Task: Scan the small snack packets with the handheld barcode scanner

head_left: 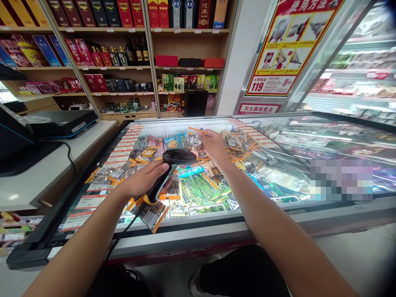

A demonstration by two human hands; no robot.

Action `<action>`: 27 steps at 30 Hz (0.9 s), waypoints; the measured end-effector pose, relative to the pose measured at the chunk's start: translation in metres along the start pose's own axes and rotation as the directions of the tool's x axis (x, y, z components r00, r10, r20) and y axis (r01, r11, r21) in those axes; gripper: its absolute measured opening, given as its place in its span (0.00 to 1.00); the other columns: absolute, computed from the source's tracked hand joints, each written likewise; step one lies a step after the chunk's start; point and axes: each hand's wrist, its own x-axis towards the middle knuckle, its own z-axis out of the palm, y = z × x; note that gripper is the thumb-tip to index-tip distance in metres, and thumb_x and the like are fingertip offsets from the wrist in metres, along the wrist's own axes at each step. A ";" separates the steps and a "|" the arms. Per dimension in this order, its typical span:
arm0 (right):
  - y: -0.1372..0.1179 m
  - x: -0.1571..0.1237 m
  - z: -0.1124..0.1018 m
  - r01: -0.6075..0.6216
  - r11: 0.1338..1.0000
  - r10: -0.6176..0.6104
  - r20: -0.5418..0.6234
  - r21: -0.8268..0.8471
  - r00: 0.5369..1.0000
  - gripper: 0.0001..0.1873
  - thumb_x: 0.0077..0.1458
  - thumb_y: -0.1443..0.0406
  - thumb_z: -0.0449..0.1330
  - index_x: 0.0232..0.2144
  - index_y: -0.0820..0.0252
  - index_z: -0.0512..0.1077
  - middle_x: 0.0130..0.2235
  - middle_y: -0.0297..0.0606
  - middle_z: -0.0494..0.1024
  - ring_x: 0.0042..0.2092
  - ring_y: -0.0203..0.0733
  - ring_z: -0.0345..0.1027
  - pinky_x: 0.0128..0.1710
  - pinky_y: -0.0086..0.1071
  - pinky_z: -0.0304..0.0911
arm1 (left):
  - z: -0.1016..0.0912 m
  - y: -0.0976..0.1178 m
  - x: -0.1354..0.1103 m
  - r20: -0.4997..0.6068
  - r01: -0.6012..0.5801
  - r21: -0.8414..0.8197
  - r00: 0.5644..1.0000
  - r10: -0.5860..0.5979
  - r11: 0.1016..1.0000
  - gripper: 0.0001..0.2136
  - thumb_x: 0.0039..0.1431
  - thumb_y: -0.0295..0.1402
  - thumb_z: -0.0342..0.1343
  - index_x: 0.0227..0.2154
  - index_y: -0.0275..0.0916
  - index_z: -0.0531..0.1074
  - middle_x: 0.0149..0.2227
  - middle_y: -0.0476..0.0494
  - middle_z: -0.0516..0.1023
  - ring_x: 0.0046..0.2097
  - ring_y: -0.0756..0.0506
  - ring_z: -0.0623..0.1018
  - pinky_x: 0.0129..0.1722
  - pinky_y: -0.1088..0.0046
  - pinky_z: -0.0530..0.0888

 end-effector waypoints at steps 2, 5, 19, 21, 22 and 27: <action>0.000 0.000 -0.001 0.005 1.000 -0.005 -0.004 0.004 1.000 0.22 0.57 0.45 0.65 0.35 0.56 0.77 0.26 0.33 0.68 0.26 0.41 0.67 0.27 0.38 0.74 | 0.000 0.000 0.000 0.003 0.007 -0.006 1.000 -0.007 1.000 0.24 0.70 0.57 0.45 0.33 0.40 0.66 0.27 0.47 0.76 0.26 0.49 0.73 0.27 0.74 0.71; 0.000 -0.001 0.000 0.015 1.000 -0.015 -0.016 -0.011 1.000 0.21 0.58 0.46 0.64 0.35 0.56 0.77 0.26 0.32 0.68 0.26 0.42 0.68 0.26 0.37 0.74 | 0.001 0.001 0.000 0.005 0.002 -0.023 1.000 -0.002 1.000 0.24 0.70 0.58 0.45 0.34 0.40 0.65 0.26 0.47 0.76 0.25 0.49 0.72 0.26 0.74 0.71; 0.018 0.052 -0.081 -0.082 0.862 -0.072 -0.281 -0.500 0.957 0.13 0.61 0.56 0.65 0.42 0.60 0.77 0.34 0.42 0.81 0.40 0.52 0.77 0.45 0.43 0.70 | -0.002 -0.003 0.003 -0.036 -0.023 -0.066 0.999 0.021 0.998 0.26 0.67 0.60 0.46 0.31 0.39 0.67 0.24 0.46 0.75 0.22 0.50 0.71 0.22 0.74 0.68; 0.026 0.054 -0.085 -0.149 0.755 -0.023 -0.253 -0.639 0.967 0.13 0.60 0.58 0.66 0.43 0.60 0.78 0.38 0.45 0.83 0.47 0.57 0.77 0.52 0.49 0.67 | -0.003 -0.005 0.003 -0.036 -0.015 -0.070 0.999 0.013 0.997 0.27 0.67 0.61 0.46 0.31 0.39 0.68 0.24 0.46 0.75 0.22 0.50 0.71 0.22 0.75 0.68; 0.029 0.054 -0.085 -0.173 0.698 -0.016 -0.256 -0.695 0.966 0.15 0.60 0.58 0.66 0.46 0.60 0.78 0.42 0.47 0.83 0.51 0.60 0.75 0.56 0.53 0.65 | -0.005 -0.007 0.004 -0.040 -0.018 -0.067 0.999 0.016 0.998 0.28 0.67 0.61 0.45 0.31 0.38 0.68 0.24 0.46 0.75 0.22 0.50 0.71 0.22 0.75 0.68; 0.017 0.040 -0.073 -0.083 0.567 -0.198 -0.234 -0.820 0.952 0.19 0.61 0.60 0.65 0.53 0.58 0.78 0.58 0.54 0.77 0.63 0.71 0.62 0.60 0.64 0.57 | -0.018 -0.021 0.010 -0.066 -0.081 -0.117 0.995 0.074 0.990 0.30 0.67 0.60 0.44 0.28 0.36 0.71 0.24 0.43 0.75 0.23 0.49 0.72 0.22 0.74 0.69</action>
